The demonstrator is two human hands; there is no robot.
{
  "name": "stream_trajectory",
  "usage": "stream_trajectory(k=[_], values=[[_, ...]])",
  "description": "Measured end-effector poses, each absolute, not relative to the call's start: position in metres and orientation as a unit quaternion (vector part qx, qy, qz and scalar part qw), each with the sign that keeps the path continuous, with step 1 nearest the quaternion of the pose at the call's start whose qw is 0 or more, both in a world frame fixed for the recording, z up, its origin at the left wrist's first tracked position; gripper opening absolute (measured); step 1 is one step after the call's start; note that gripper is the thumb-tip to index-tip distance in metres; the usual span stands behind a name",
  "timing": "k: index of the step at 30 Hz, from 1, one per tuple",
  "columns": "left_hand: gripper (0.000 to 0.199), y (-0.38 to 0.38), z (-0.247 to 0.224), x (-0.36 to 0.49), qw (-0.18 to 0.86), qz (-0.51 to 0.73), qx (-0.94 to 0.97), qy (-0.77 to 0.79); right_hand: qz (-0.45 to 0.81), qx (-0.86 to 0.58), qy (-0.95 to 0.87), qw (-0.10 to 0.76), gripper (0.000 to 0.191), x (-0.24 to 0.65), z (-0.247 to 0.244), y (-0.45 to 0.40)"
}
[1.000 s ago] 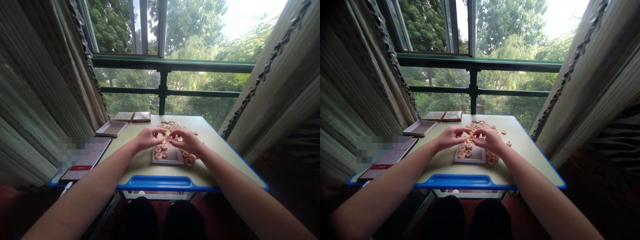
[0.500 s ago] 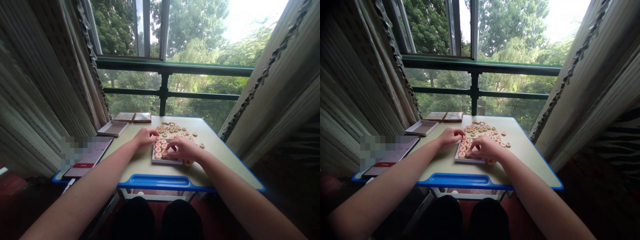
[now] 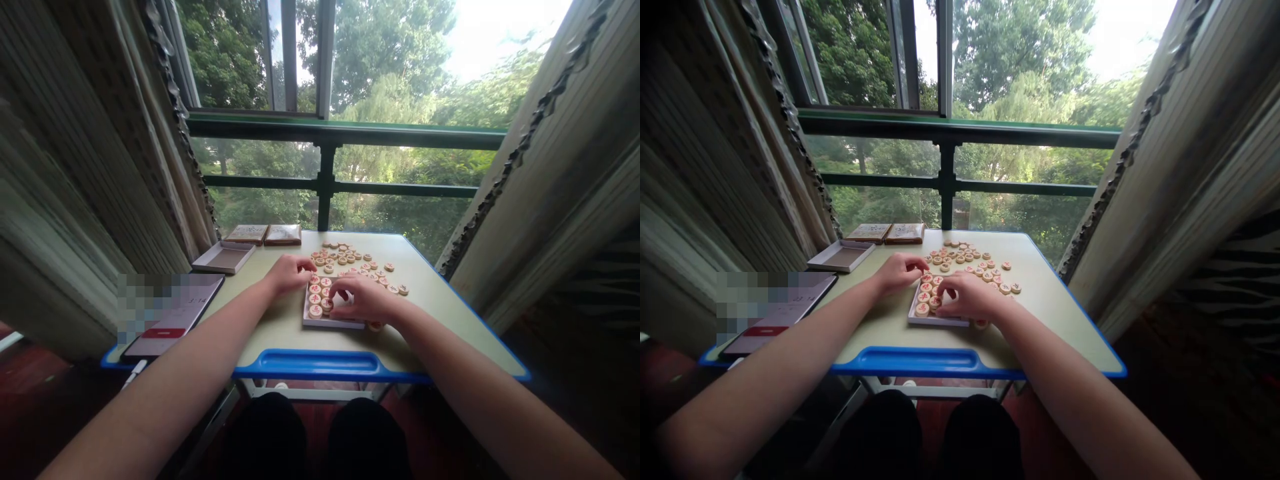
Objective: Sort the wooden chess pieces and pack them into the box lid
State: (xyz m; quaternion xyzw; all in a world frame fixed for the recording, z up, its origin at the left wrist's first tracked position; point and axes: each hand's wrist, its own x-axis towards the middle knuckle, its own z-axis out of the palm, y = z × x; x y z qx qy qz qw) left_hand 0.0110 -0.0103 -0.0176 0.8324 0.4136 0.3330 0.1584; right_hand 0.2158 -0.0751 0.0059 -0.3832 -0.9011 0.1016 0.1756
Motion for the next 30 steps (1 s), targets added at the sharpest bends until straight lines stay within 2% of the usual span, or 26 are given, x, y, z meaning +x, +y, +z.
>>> stream_trajectory(k=[5,11,30], values=[[0.022,-0.0115,-0.0159,0.0123,0.159,0.335,0.834,0.409,0.086,-0.405,-0.886,0.211,0.032,0.2127,0.0021,-0.0764],[0.021,-0.0126,-0.0145,0.0133,0.149,0.335,0.839,0.402,0.071,-0.384,-0.890,0.233,0.027,0.2128,-0.0009,-0.0737],[0.021,-0.0139,-0.0109,0.0130,0.151,0.337,0.830,0.418,0.078,-0.364,-0.905,0.207,0.025,0.2091,0.0012,-0.0740]])
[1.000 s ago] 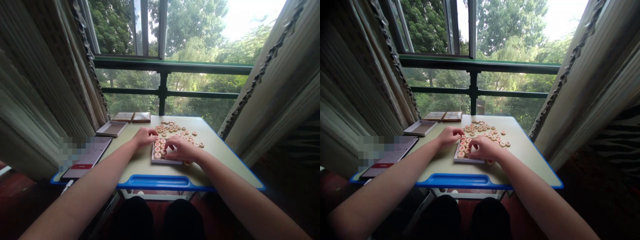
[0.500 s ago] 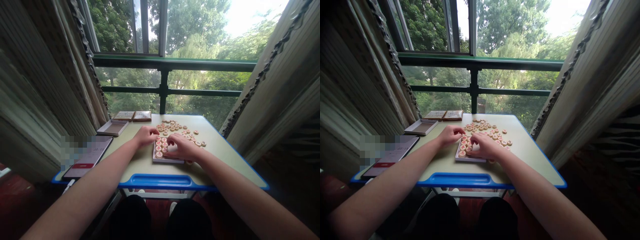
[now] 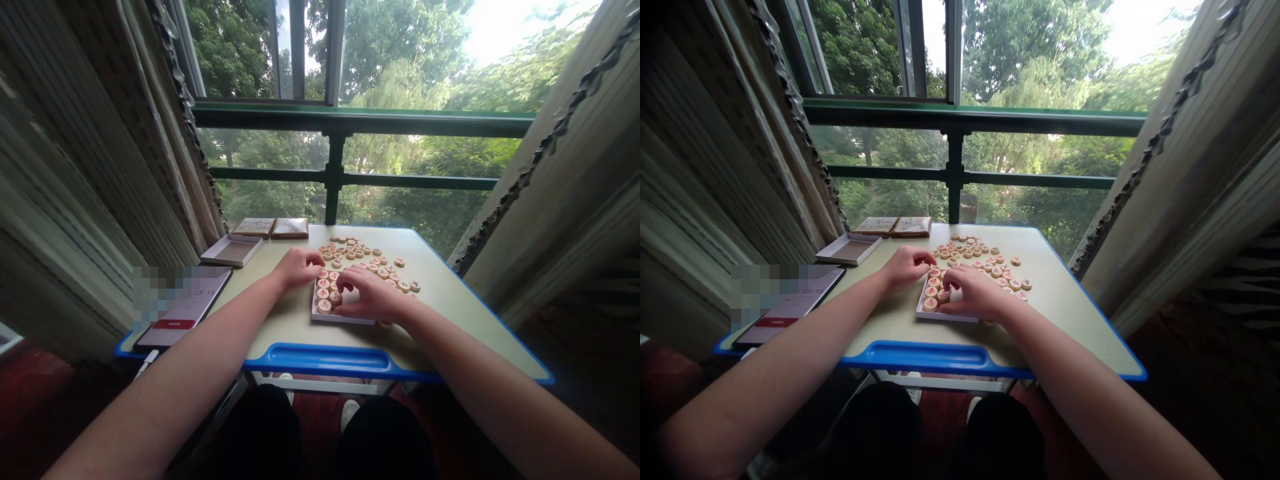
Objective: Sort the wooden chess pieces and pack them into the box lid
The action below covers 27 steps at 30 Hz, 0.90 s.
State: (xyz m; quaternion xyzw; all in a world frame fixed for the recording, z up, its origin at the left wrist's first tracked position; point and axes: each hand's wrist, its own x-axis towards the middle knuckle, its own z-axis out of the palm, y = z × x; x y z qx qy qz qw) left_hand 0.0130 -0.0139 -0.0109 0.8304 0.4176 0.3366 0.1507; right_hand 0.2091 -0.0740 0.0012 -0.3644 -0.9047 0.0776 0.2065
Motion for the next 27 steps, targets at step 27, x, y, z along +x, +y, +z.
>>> stream_trajectory(k=[27], values=[[0.040,-0.005,-0.019,0.013,0.112,0.350,0.828,0.423,0.023,-0.624,-0.736,0.261,0.021,0.247,-0.005,-0.037]])
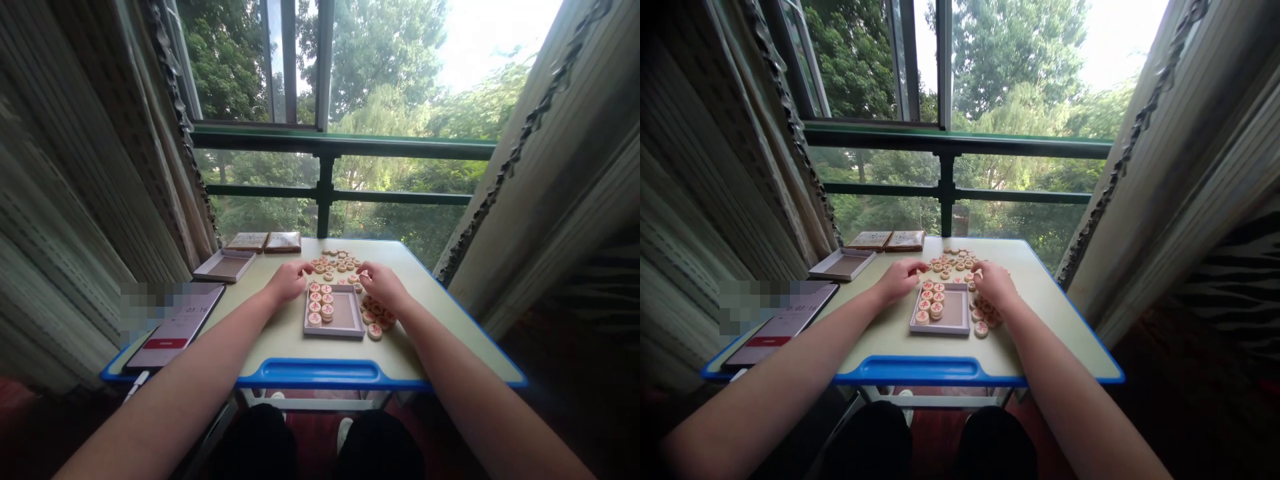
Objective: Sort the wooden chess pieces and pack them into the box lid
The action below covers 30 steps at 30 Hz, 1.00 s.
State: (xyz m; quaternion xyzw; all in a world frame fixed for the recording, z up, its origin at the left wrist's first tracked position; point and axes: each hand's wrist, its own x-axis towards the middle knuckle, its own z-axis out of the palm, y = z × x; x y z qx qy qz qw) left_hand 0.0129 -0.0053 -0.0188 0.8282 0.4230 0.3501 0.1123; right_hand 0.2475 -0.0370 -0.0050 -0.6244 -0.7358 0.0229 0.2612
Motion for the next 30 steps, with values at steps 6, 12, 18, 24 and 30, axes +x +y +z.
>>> stream_trajectory(k=[6,12,18,24,30], values=[[0.038,0.002,-0.029,0.010,0.149,0.313,0.833,0.430,0.034,-0.602,-0.768,0.216,0.025,0.254,-0.014,-0.027],[0.033,0.003,-0.030,0.006,0.141,0.293,0.826,0.460,0.038,-0.623,-0.749,0.222,0.027,0.253,-0.017,-0.022],[0.027,0.000,-0.024,0.009,0.143,0.293,0.842,0.430,0.043,-0.641,-0.739,0.201,0.028,0.254,-0.019,-0.015],[0.031,0.003,-0.025,0.007,0.121,0.319,0.818,0.464,0.016,-0.635,-0.738,0.228,0.020,0.253,-0.021,-0.014],[0.027,0.004,-0.027,0.005,0.081,0.286,0.840,0.454,0.135,-0.535,-0.727,0.410,0.017,0.245,-0.012,-0.027]])
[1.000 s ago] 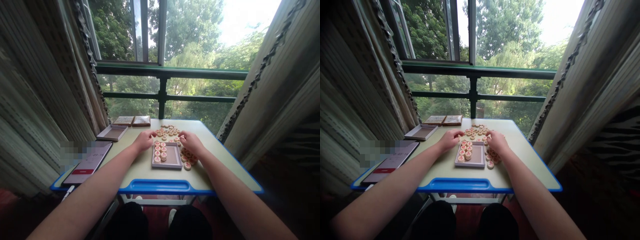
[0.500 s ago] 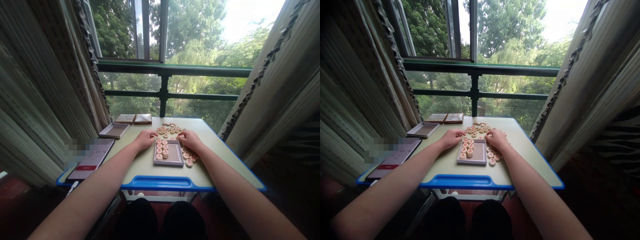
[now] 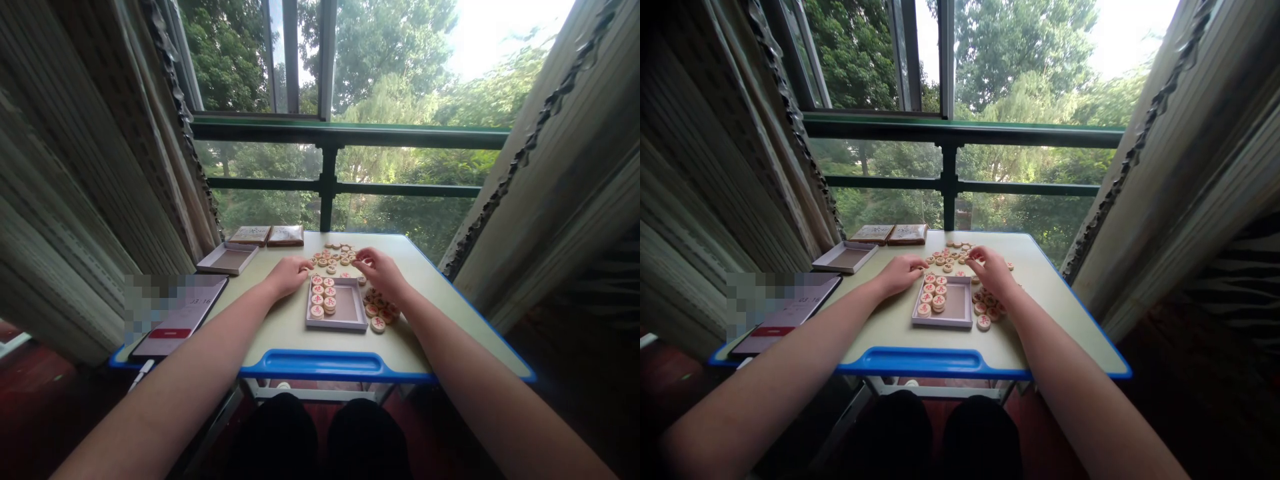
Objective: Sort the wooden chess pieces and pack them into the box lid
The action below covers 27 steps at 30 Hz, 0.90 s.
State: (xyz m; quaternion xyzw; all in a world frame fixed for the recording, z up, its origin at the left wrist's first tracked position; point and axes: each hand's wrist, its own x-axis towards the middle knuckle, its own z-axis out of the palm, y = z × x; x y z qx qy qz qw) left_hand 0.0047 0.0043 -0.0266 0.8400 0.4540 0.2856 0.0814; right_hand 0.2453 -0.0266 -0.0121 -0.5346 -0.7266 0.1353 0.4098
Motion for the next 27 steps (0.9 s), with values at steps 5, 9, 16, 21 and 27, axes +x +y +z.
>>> stream_trajectory(k=[5,9,16,21,27], values=[[0.022,-0.007,-0.017,0.008,0.081,0.363,0.838,0.399,0.336,-0.417,-0.688,0.491,0.022,0.232,-0.003,-0.041],[0.017,-0.017,-0.013,0.012,0.062,0.397,0.851,0.338,0.393,-0.390,-0.674,0.490,0.027,0.225,-0.004,-0.045],[0.023,-0.023,-0.014,0.018,0.043,0.419,0.865,0.272,0.422,-0.383,-0.675,0.468,0.028,0.219,-0.009,-0.044],[0.023,-0.024,-0.017,0.021,0.038,0.410,0.871,0.269,0.400,-0.413,-0.683,0.451,0.028,0.221,-0.013,-0.042],[0.021,-0.028,-0.015,0.023,0.035,0.416,0.867,0.271,0.432,-0.391,-0.695,0.422,0.028,0.220,-0.009,-0.045]])
